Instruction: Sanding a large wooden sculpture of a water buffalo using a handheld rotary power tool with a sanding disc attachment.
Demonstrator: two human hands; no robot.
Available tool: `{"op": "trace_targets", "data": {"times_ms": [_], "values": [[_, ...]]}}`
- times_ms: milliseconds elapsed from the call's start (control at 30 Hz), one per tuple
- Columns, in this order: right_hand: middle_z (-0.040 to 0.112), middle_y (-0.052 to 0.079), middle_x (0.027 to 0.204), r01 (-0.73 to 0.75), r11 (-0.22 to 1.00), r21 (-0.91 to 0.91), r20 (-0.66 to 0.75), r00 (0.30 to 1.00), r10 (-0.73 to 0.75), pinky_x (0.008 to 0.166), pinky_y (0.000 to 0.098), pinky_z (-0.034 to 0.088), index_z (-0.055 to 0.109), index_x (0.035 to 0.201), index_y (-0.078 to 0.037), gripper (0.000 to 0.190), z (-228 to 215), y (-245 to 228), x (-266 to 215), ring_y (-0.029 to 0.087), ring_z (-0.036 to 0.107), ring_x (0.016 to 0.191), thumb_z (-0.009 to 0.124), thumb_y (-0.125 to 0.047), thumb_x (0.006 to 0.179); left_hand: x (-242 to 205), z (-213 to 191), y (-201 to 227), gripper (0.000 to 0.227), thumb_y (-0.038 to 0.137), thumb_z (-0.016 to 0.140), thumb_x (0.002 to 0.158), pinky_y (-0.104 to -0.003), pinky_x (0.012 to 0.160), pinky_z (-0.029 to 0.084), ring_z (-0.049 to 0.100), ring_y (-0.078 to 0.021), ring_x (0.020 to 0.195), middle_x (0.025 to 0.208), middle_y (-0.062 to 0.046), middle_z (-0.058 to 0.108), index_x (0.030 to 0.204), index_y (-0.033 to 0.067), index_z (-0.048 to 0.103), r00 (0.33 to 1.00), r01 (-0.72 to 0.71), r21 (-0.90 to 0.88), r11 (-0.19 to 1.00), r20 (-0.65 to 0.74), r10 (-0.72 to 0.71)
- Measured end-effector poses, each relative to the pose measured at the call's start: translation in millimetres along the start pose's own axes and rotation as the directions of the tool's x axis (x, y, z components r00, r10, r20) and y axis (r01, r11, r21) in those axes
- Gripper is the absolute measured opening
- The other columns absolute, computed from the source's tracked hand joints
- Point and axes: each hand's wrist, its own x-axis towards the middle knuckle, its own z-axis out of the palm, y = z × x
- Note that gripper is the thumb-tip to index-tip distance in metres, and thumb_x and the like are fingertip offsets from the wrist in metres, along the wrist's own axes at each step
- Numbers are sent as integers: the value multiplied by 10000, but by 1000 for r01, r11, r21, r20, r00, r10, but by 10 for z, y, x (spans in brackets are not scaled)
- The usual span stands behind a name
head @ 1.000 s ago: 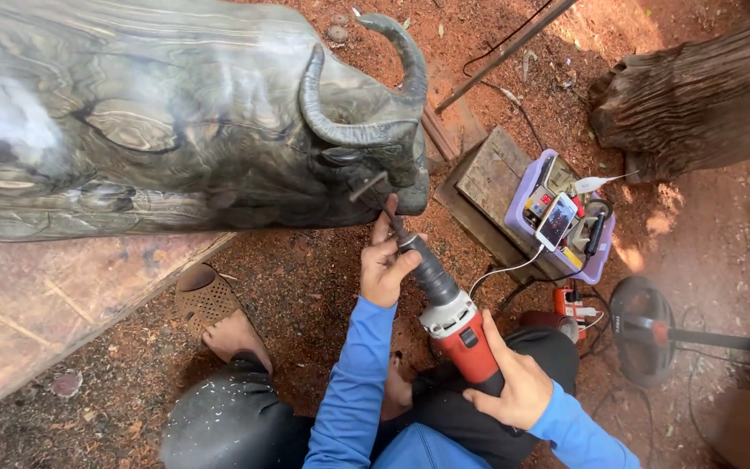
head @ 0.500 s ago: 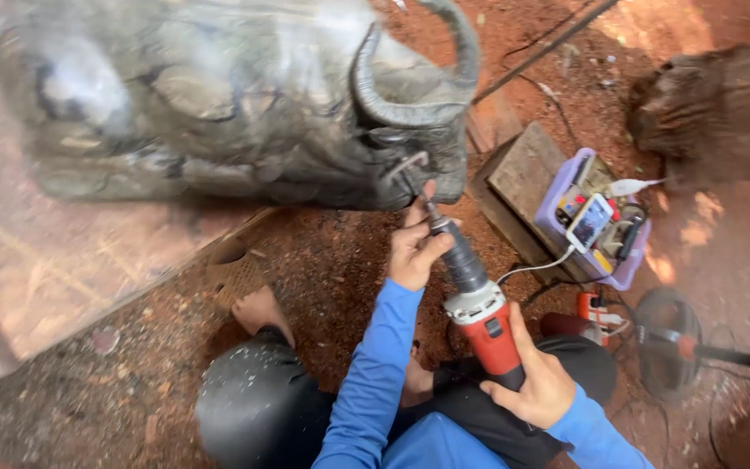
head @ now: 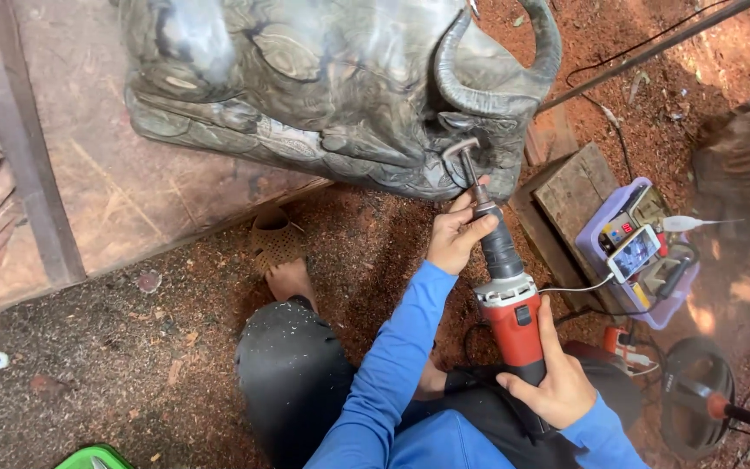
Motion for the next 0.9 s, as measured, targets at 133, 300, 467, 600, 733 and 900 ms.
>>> {"op": "trace_targets", "data": {"times_ms": [133, 300, 467, 600, 733, 900], "values": [[649, 160, 1382, 18, 1000, -18, 19, 1000, -17, 782, 361, 622, -46, 1671, -201, 1396, -41, -72, 71, 340, 780, 1047, 855, -214, 605, 54, -24, -48, 311, 177, 694, 925, -386, 1094, 511, 560, -297, 1346, 1561, -185, 500, 1148, -38, 709, 999, 20, -73, 997, -24, -22], [770, 128, 1196, -12, 999, -38, 43, 999, 14, 706, 356, 629, -59, 1671, -259, 1376, -120, -142, 141, 311, 821, 893, 844, -257, 633, 86, -32, 177, 346, 171, 676, 920, -327, 946, 578, 663, -214, 1065, 1482, -153, 582, 1148, -88, 697, 993, 104, -87, 991, -39, -108], [814, 98, 1011, 96, 995, 12, 41, 995, -96, 636, 346, 591, -12, 1656, -241, 1297, -277, -199, 161, 276, 782, 733, 814, -238, 656, 147, -13, 243, 362, 125, 642, 918, -285, 950, 524, 649, -198, 1062, 1360, -174, 664, 1176, -123, 695, 988, 143, -90, 986, -53, -148], [812, 113, 952, 134, 989, -56, 60, 990, -130, 620, 351, 601, -19, 1655, -249, 1282, -327, -248, 233, 299, 781, 717, 796, -290, 666, 196, -87, 187, 348, 120, 629, 952, -325, 1060, 489, 641, -257, 1203, 1341, -227, 663, 1205, -115, 672, 986, 132, -147, 980, -77, -144], [811, 102, 886, 151, 987, -47, 81, 986, -147, 620, 348, 577, 3, 1657, -240, 1254, -407, -272, 238, 305, 763, 705, 782, -280, 675, 219, -101, 160, 394, 137, 638, 953, -338, 1067, 482, 660, -253, 1153, 1295, -226, 689, 1257, -114, 653, 985, 137, -131, 982, -89, -149], [775, 151, 1063, 248, 968, -27, 44, 968, -246, 693, 452, 622, 54, 1660, -262, 1269, -351, 32, 395, 377, 761, 866, 832, -357, 662, 243, -32, 216, 365, 189, 675, 967, -465, 1035, 491, 625, -335, 1197, 1271, -270, 678, 1201, -90, 703, 977, 135, -143, 980, -144, -155]]}}
